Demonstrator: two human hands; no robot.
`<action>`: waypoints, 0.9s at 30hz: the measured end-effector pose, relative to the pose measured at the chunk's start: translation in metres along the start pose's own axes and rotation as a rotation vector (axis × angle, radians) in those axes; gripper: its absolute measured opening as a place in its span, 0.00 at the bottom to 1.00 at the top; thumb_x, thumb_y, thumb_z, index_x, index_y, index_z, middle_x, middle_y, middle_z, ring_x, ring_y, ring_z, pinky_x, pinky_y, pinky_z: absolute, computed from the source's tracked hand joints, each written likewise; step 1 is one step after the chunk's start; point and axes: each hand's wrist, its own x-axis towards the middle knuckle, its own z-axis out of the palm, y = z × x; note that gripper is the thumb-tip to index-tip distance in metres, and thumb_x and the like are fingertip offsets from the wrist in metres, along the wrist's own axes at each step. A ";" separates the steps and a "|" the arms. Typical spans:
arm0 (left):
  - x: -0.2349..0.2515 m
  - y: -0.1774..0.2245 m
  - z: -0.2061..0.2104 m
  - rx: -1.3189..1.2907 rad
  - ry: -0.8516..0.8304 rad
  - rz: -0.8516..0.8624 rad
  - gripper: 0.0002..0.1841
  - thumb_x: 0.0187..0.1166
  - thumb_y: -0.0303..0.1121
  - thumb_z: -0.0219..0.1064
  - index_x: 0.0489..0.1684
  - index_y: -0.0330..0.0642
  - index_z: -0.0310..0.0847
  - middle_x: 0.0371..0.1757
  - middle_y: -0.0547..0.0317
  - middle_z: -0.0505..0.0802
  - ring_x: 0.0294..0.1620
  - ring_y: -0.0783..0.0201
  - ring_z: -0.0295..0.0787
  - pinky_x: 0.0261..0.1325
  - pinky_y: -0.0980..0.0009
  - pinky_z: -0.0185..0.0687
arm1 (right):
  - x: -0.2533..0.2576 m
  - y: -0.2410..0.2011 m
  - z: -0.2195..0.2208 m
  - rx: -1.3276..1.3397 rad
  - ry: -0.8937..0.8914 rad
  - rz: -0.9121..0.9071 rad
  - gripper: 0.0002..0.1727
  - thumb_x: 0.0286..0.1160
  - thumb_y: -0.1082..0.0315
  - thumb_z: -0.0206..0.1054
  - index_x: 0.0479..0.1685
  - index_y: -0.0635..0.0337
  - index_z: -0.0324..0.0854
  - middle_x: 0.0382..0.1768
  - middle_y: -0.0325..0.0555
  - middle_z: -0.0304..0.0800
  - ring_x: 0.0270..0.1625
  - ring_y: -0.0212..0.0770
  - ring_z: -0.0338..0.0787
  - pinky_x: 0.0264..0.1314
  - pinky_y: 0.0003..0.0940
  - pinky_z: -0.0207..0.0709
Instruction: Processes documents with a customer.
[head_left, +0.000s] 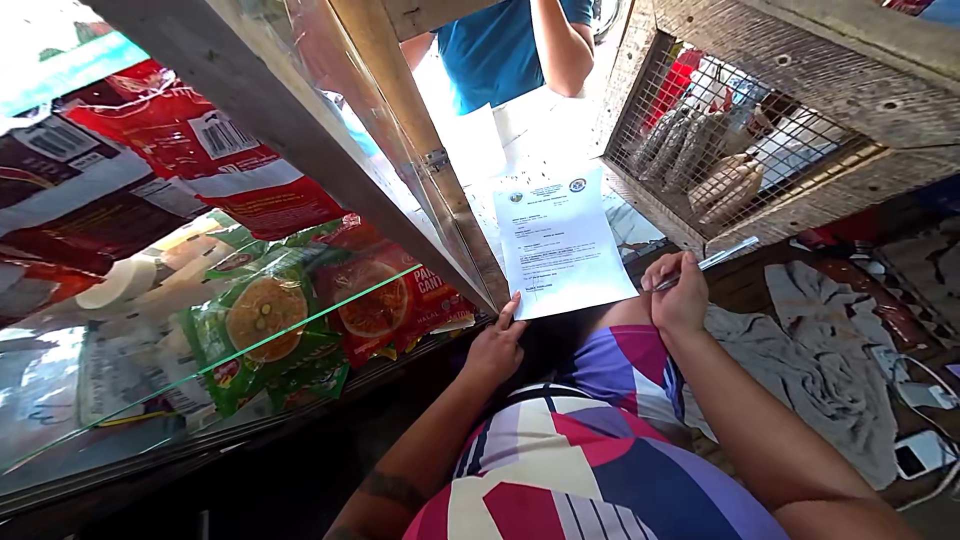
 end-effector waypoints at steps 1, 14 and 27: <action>0.000 0.000 0.001 -0.001 0.005 0.003 0.25 0.78 0.30 0.59 0.77 0.54 0.80 0.98 0.67 0.48 0.62 0.53 0.91 0.57 0.54 0.89 | 0.000 0.000 0.000 -0.003 -0.005 -0.002 0.28 0.94 0.57 0.32 0.23 0.44 0.72 0.17 0.26 0.78 0.20 0.27 0.79 0.29 0.24 0.78; -0.001 0.002 -0.004 0.032 -0.045 -0.012 0.27 0.79 0.29 0.59 0.80 0.54 0.77 0.98 0.69 0.44 0.62 0.53 0.91 0.57 0.53 0.88 | 0.124 -0.003 0.141 -0.943 -0.480 0.252 0.27 0.91 0.66 0.44 0.87 0.61 0.60 0.70 0.68 0.81 0.71 0.62 0.84 0.72 0.61 0.75; -0.002 0.004 -0.007 0.024 -0.064 -0.028 0.27 0.79 0.30 0.59 0.80 0.52 0.76 0.98 0.70 0.45 0.67 0.51 0.88 0.61 0.53 0.87 | 0.130 0.043 0.145 -1.136 -0.482 -0.012 0.35 0.77 0.62 0.67 0.85 0.61 0.68 0.78 0.70 0.72 0.79 0.67 0.75 0.79 0.61 0.70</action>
